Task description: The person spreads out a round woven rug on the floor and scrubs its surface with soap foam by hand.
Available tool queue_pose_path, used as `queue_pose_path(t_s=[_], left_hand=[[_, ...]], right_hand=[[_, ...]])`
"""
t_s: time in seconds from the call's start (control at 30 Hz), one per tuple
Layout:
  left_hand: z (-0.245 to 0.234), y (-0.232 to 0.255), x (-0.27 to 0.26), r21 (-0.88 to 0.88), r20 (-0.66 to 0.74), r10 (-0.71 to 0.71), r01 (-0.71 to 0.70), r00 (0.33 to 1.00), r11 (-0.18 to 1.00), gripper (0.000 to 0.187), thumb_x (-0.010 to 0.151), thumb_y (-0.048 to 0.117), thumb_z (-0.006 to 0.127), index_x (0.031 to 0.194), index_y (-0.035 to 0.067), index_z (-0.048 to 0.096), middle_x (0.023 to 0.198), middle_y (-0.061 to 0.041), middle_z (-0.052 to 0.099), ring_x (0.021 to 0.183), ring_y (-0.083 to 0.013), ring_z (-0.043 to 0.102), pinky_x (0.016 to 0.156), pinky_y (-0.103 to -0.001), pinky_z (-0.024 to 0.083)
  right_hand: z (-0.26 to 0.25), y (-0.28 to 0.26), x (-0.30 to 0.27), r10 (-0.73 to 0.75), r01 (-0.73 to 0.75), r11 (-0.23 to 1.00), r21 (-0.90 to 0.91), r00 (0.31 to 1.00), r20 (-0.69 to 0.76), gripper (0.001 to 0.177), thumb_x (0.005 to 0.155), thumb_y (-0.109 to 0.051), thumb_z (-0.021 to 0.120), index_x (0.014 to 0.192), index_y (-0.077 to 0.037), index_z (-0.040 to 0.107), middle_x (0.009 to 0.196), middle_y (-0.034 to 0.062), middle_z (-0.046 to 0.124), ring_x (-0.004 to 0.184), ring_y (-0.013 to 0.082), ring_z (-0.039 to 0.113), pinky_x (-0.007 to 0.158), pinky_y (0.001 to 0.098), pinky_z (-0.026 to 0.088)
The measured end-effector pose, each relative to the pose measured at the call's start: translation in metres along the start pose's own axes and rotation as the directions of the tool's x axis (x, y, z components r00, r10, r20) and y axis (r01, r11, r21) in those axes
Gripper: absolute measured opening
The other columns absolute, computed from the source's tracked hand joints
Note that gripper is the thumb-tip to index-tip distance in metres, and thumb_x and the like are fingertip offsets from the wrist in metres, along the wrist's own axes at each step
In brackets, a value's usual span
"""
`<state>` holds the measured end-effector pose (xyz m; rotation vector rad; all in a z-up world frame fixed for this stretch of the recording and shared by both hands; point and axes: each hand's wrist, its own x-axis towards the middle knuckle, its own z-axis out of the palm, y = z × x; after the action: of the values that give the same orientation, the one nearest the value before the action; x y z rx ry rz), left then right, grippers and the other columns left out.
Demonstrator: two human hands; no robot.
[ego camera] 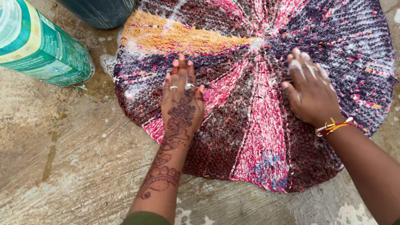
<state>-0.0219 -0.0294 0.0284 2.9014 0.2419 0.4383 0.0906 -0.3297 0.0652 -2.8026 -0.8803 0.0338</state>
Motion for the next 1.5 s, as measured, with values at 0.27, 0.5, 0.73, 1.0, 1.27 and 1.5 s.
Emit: queue_pose_path(t_s=[0.27,0.5,0.73,1.0,1.27,1.5], left_hand=[[-0.003,0.105,-0.027,-0.17,-0.006,-0.112,0.109,0.994,0.979,0.072,0.099,0.031,0.051,0.157,-0.003,0.026,0.166,-0.021,0.022,0.154,-0.0331,0.021,0.125,-0.047,0.02],[-0.031,0.018,-0.05,-0.122,0.051,-0.022,0.028,0.998,0.992,0.069,0.1,0.032,0.056,0.159,0.005,0.031,0.168,-0.015,0.026,0.155,-0.032,0.027,0.125,-0.048,0.022],[-0.019,0.051,-0.037,0.023,0.008,-0.215,0.215,0.976,0.976,0.075,0.098,0.03,0.053,0.159,-0.005,0.027,0.168,-0.023,0.022,0.157,-0.0355,0.021,0.128,-0.047,0.02],[-0.022,0.165,-0.079,-0.184,0.109,-0.044,0.064,0.993,0.981,0.074,0.102,0.04,0.045,0.16,-0.001,0.024,0.171,-0.02,0.018,0.159,-0.0318,0.018,0.129,-0.044,0.015],[-0.015,0.132,-0.07,-0.118,0.074,0.045,-0.036,0.996,0.992,0.068,0.104,0.038,0.045,0.162,0.005,0.029,0.172,-0.011,0.023,0.159,-0.0241,0.02,0.13,-0.04,0.017],[-0.032,0.018,-0.055,0.035,0.019,-0.12,0.119,0.993,0.992,0.069,0.106,0.038,0.048,0.16,-0.002,0.03,0.17,-0.019,0.023,0.158,-0.0323,0.022,0.128,-0.048,0.019]], right_hand=[[0.04,-0.096,-0.03,0.052,-0.048,0.998,0.041,0.993,-0.107,0.069,0.101,-0.034,0.044,0.16,-0.001,0.03,0.169,0.0207,0.024,0.154,0.0365,0.025,0.126,0.0503,0.018],[0.0,-0.033,-0.048,-0.142,0.142,0.99,-0.024,0.99,0.02,0.066,0.099,-0.037,0.043,0.159,-0.013,0.032,0.167,0.0119,0.028,0.153,0.0306,0.027,0.123,0.0494,0.018],[0.035,-0.092,-0.051,0.173,-0.18,0.983,-0.021,0.969,-0.175,0.062,0.107,-0.034,0.041,0.159,-0.003,0.029,0.171,0.022,0.022,0.157,0.0371,0.023,0.125,0.0526,0.017],[0.002,-0.01,-0.089,0.157,-0.158,0.987,-0.004,0.986,-0.053,0.065,0.105,-0.033,0.038,0.162,-0.004,0.027,0.17,0.0193,0.023,0.157,0.0368,0.021,0.125,0.0535,0.016],[0.02,-0.064,-0.097,0.288,-0.292,0.956,-0.029,0.952,-0.106,0.07,0.105,-0.038,0.04,0.16,0.005,0.029,0.169,0.0225,0.021,0.158,0.0363,0.019,0.126,0.054,0.013],[0.039,-0.183,-0.084,-0.025,0.024,0.992,0.123,1.0,0.005,0.072,0.102,-0.042,0.044,0.161,-0.007,0.024,0.17,0.0141,0.023,0.156,0.0287,0.021,0.125,0.0507,0.014]])
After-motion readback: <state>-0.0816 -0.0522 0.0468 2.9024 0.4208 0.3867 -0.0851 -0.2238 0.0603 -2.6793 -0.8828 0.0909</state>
